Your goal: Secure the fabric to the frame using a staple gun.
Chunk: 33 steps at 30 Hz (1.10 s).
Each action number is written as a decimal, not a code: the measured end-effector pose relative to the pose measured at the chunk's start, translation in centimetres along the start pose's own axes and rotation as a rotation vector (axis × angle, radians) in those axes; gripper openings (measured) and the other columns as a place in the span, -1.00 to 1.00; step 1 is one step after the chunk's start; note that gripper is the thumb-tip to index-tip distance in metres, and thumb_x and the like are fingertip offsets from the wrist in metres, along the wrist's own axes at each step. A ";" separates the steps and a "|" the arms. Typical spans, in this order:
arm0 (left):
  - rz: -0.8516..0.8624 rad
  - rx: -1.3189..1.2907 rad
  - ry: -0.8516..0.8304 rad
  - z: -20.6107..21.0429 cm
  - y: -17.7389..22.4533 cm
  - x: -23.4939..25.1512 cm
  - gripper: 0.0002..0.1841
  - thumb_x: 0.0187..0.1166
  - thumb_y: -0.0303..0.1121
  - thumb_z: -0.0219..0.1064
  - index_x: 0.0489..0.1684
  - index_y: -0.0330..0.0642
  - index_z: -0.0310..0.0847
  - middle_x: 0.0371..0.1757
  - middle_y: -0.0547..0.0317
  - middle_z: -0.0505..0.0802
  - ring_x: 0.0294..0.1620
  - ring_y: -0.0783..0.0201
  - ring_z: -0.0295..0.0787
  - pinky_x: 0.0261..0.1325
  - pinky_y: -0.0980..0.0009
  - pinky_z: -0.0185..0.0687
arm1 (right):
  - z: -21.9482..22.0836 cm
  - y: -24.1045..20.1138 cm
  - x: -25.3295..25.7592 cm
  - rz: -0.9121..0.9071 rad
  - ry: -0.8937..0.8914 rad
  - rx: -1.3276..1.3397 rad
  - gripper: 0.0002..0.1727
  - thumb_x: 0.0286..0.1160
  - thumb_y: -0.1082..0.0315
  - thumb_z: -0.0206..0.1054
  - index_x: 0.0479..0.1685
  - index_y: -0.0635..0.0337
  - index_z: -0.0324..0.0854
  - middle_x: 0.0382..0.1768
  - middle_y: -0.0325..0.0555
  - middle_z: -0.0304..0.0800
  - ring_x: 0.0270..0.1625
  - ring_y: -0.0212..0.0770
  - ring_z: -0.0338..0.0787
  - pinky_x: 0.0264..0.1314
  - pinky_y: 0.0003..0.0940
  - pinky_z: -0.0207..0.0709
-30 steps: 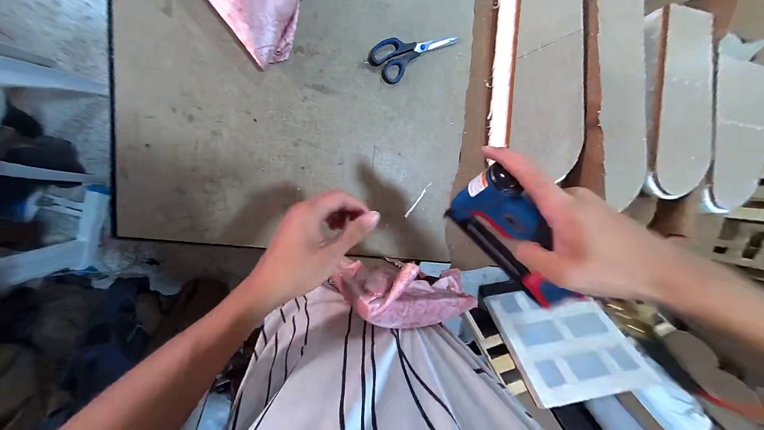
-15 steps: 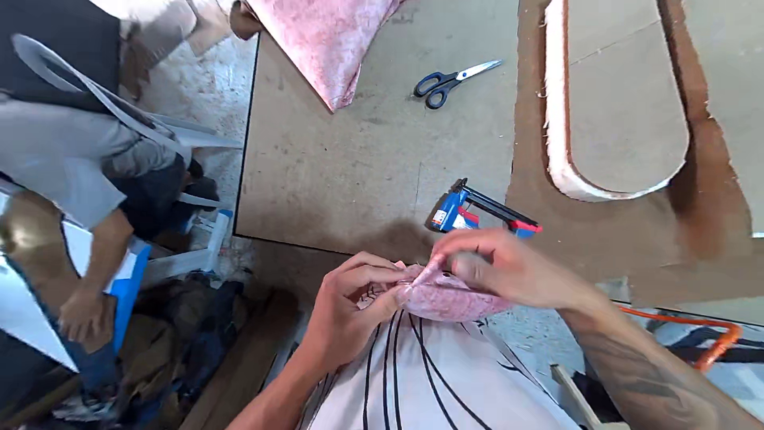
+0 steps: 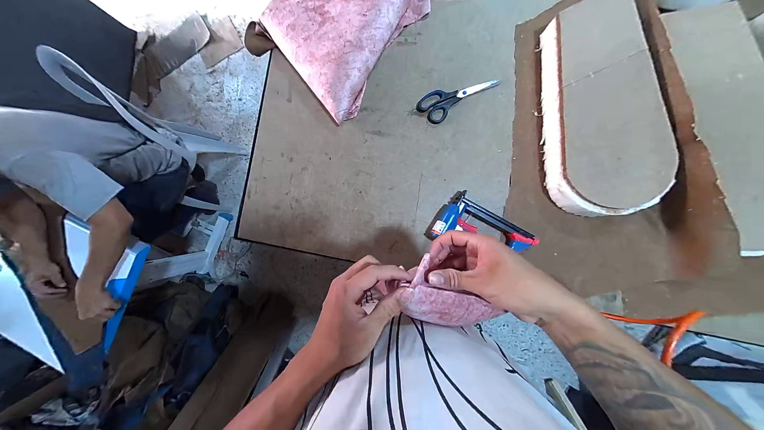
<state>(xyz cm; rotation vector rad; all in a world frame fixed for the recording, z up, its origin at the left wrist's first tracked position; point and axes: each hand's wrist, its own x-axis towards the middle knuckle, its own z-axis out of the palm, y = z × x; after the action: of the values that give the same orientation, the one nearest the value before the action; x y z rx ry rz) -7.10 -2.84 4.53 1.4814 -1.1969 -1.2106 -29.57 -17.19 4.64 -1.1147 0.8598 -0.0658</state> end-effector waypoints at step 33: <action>-0.402 -0.065 -0.428 -3.2 -0.1 6.8 -0.71 0.47 -0.05 0.51 -0.48 -0.05 0.73 -0.42 0.32 0.75 -0.41 0.42 0.68 -0.36 0.43 0.62 | 3.8 -3.1 4.8 0.389 0.369 0.357 -0.98 0.29 0.55 0.55 -0.40 0.32 0.82 -0.48 0.05 0.81 -0.51 -0.22 0.72 -0.47 -0.32 0.64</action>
<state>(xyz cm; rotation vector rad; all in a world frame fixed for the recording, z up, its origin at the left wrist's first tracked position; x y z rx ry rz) -3.46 -9.42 3.84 1.5025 -1.1432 -1.8945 -22.81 -17.94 5.01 -0.5937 1.3252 -0.0990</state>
